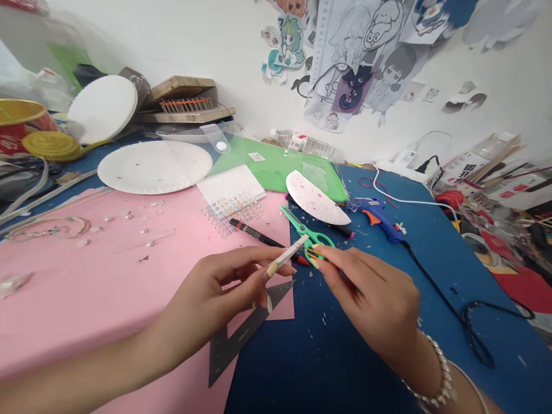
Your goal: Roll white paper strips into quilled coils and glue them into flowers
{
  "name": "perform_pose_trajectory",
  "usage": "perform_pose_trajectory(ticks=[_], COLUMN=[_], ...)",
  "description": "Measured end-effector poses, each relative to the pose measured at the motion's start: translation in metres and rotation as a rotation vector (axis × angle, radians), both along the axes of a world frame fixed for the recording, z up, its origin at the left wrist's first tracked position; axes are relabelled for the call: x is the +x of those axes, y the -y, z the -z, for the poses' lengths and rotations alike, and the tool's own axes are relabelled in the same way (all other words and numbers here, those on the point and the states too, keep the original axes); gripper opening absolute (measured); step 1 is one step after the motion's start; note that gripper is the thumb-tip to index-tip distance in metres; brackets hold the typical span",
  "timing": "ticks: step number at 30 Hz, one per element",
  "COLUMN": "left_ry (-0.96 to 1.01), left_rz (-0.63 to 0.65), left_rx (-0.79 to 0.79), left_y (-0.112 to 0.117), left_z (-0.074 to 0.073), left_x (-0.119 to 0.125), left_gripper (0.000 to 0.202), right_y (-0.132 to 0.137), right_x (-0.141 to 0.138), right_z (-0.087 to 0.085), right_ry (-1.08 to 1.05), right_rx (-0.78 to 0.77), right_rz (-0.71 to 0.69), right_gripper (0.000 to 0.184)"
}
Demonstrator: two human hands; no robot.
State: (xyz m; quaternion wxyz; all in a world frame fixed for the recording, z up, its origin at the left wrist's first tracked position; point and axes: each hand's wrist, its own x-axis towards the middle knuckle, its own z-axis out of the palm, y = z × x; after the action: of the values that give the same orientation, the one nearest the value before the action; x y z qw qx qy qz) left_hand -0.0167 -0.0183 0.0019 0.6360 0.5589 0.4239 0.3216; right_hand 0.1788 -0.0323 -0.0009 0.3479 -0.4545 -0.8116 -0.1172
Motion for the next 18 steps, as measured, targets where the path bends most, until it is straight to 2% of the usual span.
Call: perform_pose_trajectory(ticks=[4, 7, 9, 13, 18], left_ry=[0.037, 0.078, 0.106, 0.145, 0.096], left_rz=[-0.037, -0.014, -0.007, -0.022, 0.014], left_rx=[-0.07, -0.115, -0.147, -0.248, -0.332], left_y=[-0.005, -0.01, -0.011, -0.012, -0.012], left_z=[0.003, 0.004, 0.004, 0.002, -0.002], left_x=[0.001, 0.001, 0.0, 0.001, 0.002], left_gripper=[0.015, 0.011, 0.01, 0.009, 0.012], right_y=[-0.01, -0.019, -0.022, -0.024, -0.021], right_x=[0.003, 0.006, 0.007, 0.004, 0.005], right_z=[0.006, 0.014, 0.018, 0.019, 0.008], right_ry=[-0.118, -0.047, 0.008, 0.059, -0.148], right_rx=[-0.201, -0.38, -0.424, -0.378, -0.267], right_rz=[0.109, 0.174, 0.17, 0.13, 0.04], right_gripper=[0.014, 0.017, 0.019, 0.02, 0.014])
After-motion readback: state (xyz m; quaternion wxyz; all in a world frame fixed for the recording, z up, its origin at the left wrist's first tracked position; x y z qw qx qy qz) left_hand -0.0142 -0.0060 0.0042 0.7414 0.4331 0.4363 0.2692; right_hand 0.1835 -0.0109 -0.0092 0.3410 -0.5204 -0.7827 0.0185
